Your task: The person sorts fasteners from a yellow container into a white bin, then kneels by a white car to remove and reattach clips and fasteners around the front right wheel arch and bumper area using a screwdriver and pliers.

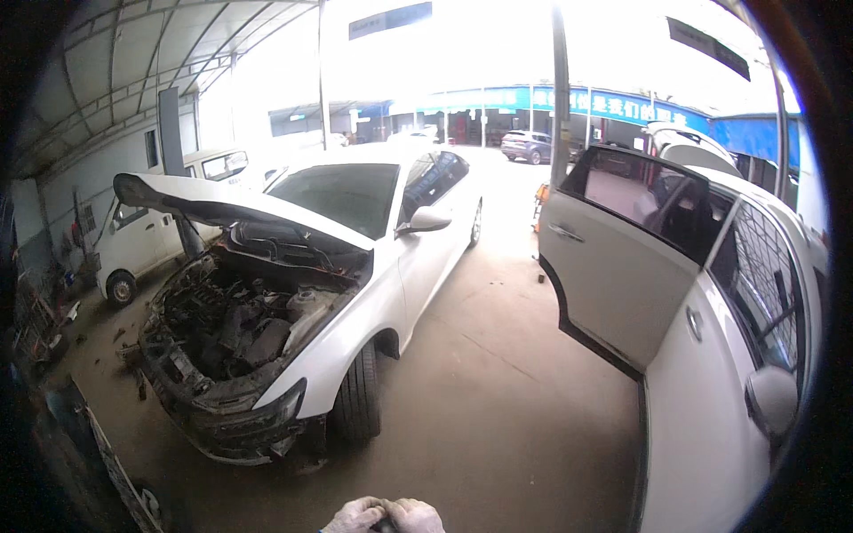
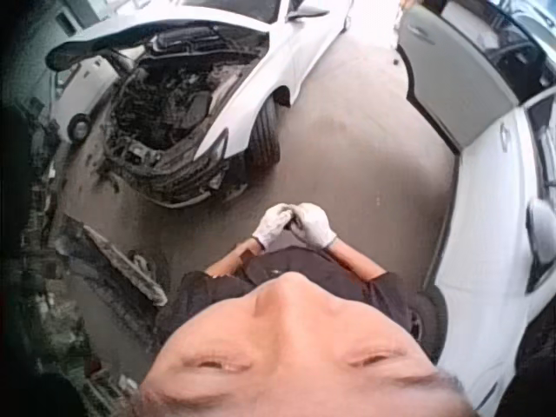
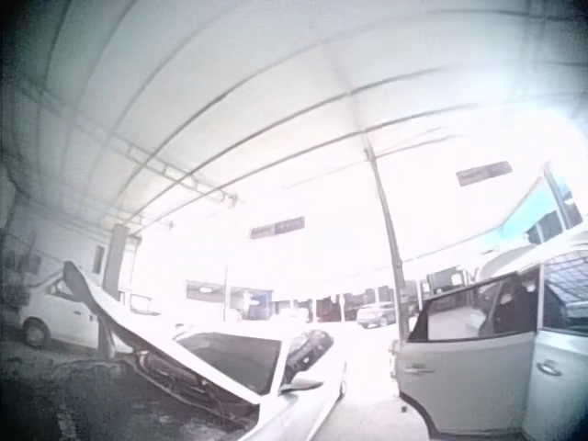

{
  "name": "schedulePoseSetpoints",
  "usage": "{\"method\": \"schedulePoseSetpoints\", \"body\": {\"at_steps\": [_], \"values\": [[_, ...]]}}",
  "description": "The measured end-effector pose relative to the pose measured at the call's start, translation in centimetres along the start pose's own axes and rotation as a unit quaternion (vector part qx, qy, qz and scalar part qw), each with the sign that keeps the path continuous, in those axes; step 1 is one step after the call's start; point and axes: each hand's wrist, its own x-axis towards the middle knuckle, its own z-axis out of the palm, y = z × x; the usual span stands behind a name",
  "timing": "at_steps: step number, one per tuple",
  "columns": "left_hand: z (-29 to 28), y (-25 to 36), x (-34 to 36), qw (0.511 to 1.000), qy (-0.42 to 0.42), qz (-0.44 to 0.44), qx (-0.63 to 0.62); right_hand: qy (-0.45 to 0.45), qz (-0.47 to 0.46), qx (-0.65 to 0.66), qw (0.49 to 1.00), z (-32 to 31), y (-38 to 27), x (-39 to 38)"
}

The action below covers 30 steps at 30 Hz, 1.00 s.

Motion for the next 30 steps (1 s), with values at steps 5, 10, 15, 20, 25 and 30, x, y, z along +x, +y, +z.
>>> {"method": "schedulePoseSetpoints", "body": {"at_steps": [5,10,15,20,25,30], "values": [[-3.4,6.0,15.0,0.996,0.047,0.059,0.038,-0.037,0.004,0.082,0.996,-2.6,12.0,14.0],[-3.7,4.2,33.3,0.945,0.047,0.149,0.286,-0.078,0.138,0.093,0.983,-1.4,27.1,25.1],[-4.2,8.7,55.7,0.894,-0.101,0.137,0.414,-0.218,0.307,0.02,0.926,-2.5,40.9,36.7],[-4.0,16.3,73.2,0.817,-0.24,0.171,0.496,-0.225,0.346,0.007,0.911,-6.7,51.5,47.4],[-2.4,17.6,89.2,0.779,-0.271,0.194,0.532,-0.217,0.359,0.052,0.906,-6.6,66.2,54.8],[0.1,17.4,104.9,0.839,-0.173,0.112,0.504,-0.329,0.278,0.034,0.902,-7.2,84.3,65.0]]}}
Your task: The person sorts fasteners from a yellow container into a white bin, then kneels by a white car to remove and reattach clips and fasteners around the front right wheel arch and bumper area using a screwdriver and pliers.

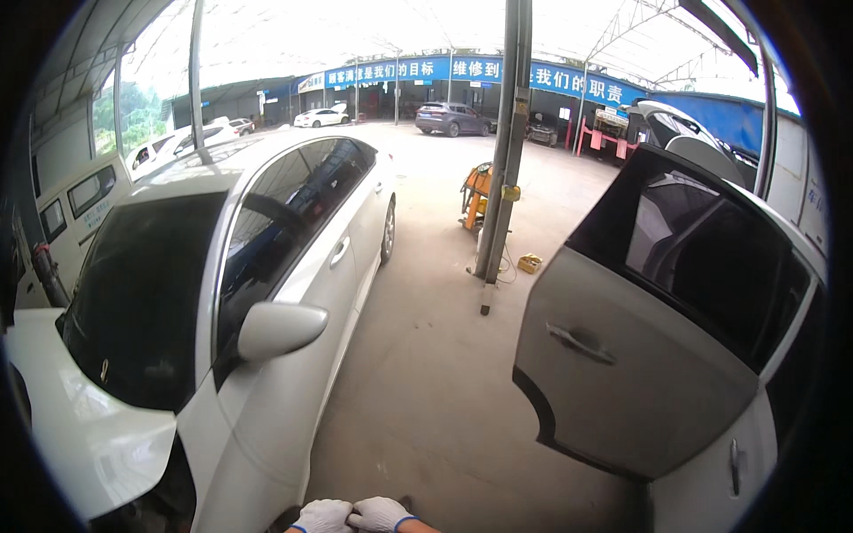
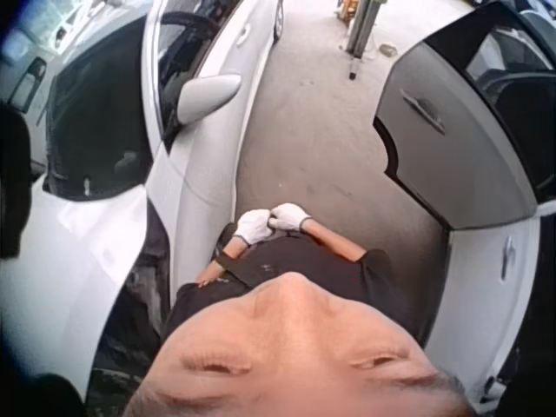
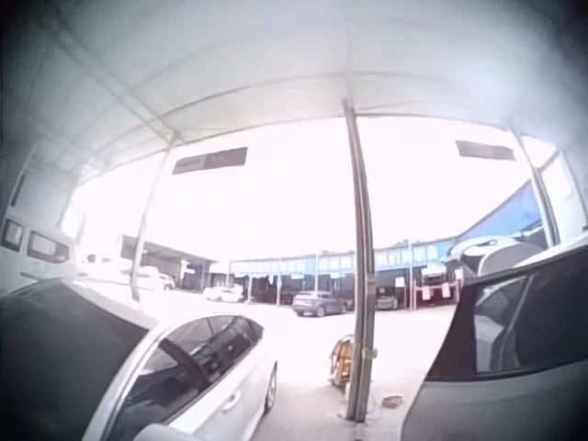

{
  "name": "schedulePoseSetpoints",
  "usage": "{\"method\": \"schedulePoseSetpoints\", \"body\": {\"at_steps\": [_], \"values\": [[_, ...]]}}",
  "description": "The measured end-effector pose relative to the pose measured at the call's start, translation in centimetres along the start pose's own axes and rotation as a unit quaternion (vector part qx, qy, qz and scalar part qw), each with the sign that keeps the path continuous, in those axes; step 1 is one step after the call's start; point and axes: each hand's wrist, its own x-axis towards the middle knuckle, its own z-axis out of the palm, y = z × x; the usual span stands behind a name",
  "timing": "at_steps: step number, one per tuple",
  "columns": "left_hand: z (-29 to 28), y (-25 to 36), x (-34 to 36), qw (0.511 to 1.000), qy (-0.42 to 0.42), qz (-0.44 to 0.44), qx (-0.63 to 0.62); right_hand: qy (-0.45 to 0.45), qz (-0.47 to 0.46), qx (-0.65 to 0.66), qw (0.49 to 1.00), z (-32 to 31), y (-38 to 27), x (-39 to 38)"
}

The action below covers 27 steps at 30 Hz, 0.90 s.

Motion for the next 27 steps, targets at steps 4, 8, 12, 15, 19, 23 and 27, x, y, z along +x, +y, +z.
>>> {"method": "schedulePoseSetpoints", "body": {"at_steps": [4,8,12,15,19,23,27], "values": [[-6.3,-0.8,9.5,0.987,0.111,-0.081,-0.085,-0.172,-0.09,0.04,0.98,-13.2,4.5,11.3],[-9.9,-2.2,19.6,0.957,0.217,-0.107,-0.161,-0.069,-0.111,0.227,0.965,-28.1,6.6,21.0],[-12.6,-4.1,31.4,0.941,0.204,-0.155,-0.22,0.027,-0.151,0.186,0.971,-40.4,10.0,32.2],[-11.9,-5.3,42.8,0.929,0.219,-0.153,-0.255,0.155,-0.083,0.037,0.984,-45.8,20.5,39.8],[-13.2,-6.3,57.4,0.914,0.221,-0.119,-0.318,0.109,0.152,-0.096,0.978,-47.3,40.8,42.7],[-18.6,-6.5,70.3,0.904,0.179,-0.125,-0.369,0.044,0.329,0.031,0.943,-49.4,57.2,38.9],[-19.2,-4.6,84.1,0.887,0.108,-0.113,-0.435,0.204,0.49,0.137,0.836,-52.9,69.4,32.9]]}}
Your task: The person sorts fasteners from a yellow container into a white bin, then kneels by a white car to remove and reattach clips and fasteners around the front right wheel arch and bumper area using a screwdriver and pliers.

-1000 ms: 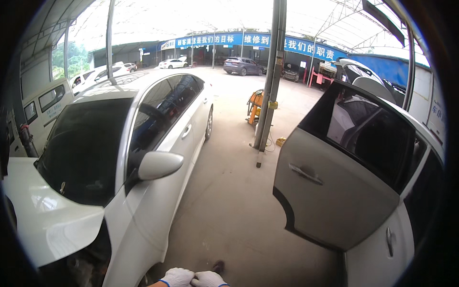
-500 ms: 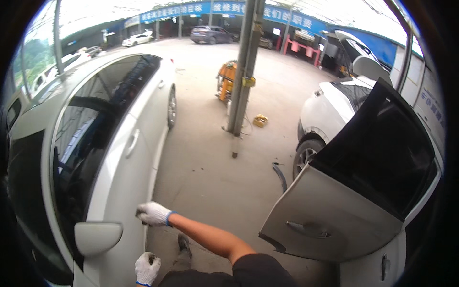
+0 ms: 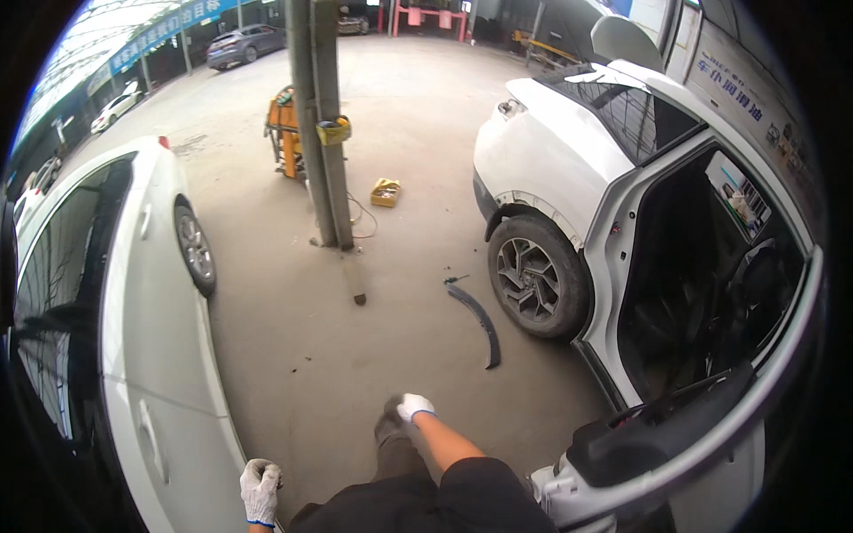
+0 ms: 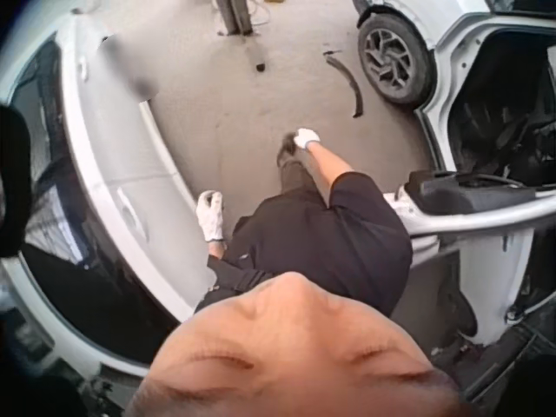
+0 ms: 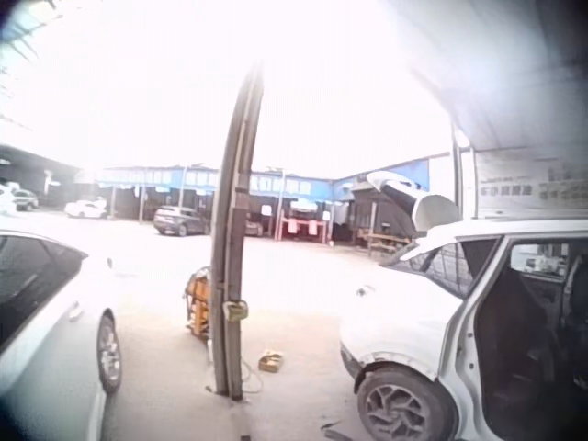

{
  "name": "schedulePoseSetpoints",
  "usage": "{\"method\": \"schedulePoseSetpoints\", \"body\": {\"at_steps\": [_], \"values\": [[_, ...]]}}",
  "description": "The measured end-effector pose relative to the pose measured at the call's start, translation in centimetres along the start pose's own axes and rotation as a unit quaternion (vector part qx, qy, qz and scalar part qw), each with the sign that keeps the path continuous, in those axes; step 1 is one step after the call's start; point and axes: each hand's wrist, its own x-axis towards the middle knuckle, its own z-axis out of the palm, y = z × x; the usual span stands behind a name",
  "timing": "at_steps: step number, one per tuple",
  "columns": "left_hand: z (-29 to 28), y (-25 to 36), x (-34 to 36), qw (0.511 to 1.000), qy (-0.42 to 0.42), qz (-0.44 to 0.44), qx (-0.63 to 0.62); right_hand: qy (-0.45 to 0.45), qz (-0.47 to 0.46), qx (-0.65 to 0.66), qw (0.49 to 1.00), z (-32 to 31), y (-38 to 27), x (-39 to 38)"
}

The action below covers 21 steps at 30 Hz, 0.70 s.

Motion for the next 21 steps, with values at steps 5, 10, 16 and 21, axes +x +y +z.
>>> {"method": "schedulePoseSetpoints", "body": {"at_steps": [5,10,16,21], "values": [[13.6,5.1,14.8,0.985,-0.094,0.019,0.144,0.108,0.152,0.126,0.974,-3.2,10.7,12.7],[30.1,16.8,29.6,0.908,-0.291,0.109,0.282,0.074,0.246,0.188,0.948,-10.7,15.9,21.5],[53.4,26.8,45.4,0.847,-0.394,0.197,0.298,0.168,0.239,0.266,0.919,-23.9,20.6,31.8],[71.7,29.6,54.2,0.763,-0.543,0.185,0.298,0.212,0.287,0.328,0.875,-30.8,24.0,40.1]]}}
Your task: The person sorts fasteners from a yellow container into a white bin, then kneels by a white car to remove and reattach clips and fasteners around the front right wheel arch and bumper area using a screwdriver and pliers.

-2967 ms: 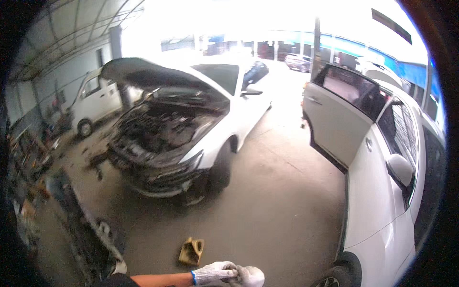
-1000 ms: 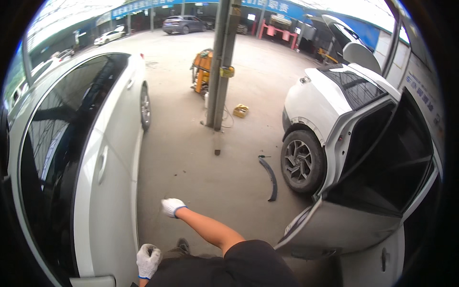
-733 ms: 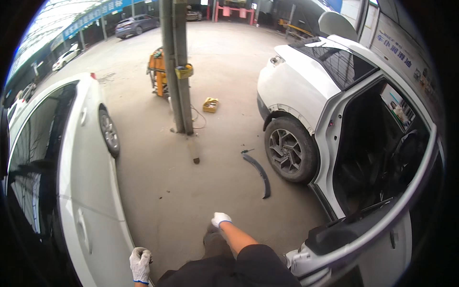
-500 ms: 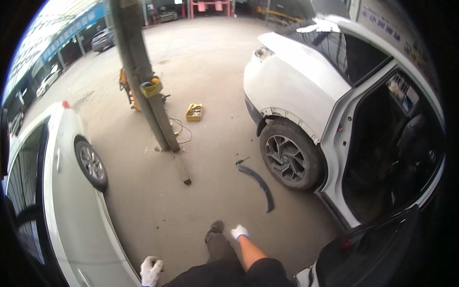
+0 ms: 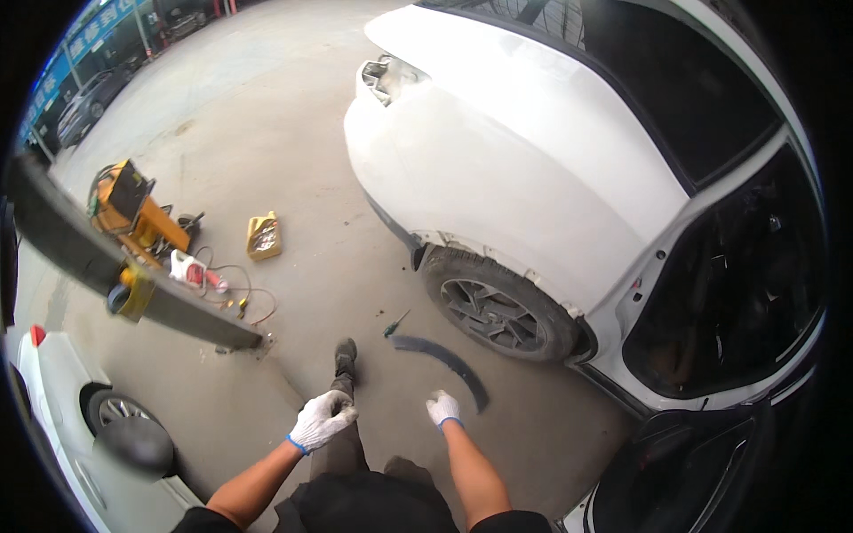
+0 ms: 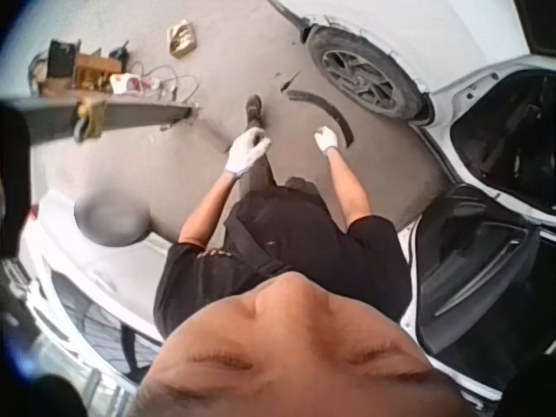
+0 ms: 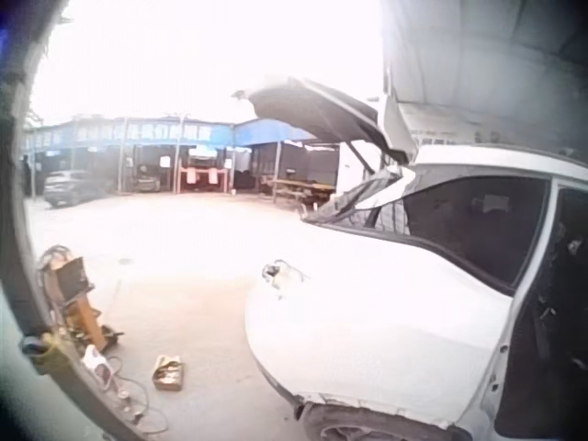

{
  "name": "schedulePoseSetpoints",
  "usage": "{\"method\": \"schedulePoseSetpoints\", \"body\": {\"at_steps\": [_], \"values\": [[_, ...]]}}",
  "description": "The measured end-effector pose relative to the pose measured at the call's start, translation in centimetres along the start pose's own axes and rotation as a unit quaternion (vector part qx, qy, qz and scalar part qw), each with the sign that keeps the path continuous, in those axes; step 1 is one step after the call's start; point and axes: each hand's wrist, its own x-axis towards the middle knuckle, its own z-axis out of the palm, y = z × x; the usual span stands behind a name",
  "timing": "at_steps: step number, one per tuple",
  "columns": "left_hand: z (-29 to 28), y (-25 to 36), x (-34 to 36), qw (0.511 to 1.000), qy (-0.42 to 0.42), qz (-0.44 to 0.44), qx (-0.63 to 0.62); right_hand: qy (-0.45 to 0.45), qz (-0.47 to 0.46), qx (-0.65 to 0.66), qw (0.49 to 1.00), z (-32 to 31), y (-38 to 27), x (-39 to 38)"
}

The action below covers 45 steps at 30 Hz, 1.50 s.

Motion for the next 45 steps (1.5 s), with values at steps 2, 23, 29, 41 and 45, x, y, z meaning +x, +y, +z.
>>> {"method": "schedulePoseSetpoints", "body": {"at_steps": [2,23,29,41,45], "values": [[0.0,-1.8,7.4,0.999,-0.032,0.039,0.019,0.01,0.024,0.023,0.999,0.9,-1.3,5.0],[14.5,-20.7,61.8,0.941,-0.202,0.198,-0.187,0.066,0.159,-0.131,0.976,26.9,4.3,56.1],[11.8,-20.1,60.1,0.893,-0.245,0.1,-0.364,0.242,0.032,0.182,0.952,21.5,-5.3,49.0],[8.6,-17.8,57.6,0.895,-0.018,0.415,0.165,0.267,-0.249,0.29,0.885,6.6,-17.9,38.5],[9.2,-18.6,56.2,0.901,0.027,0.409,0.144,0.208,-0.217,0.391,0.87,7.3,-17.9,38.2]]}}
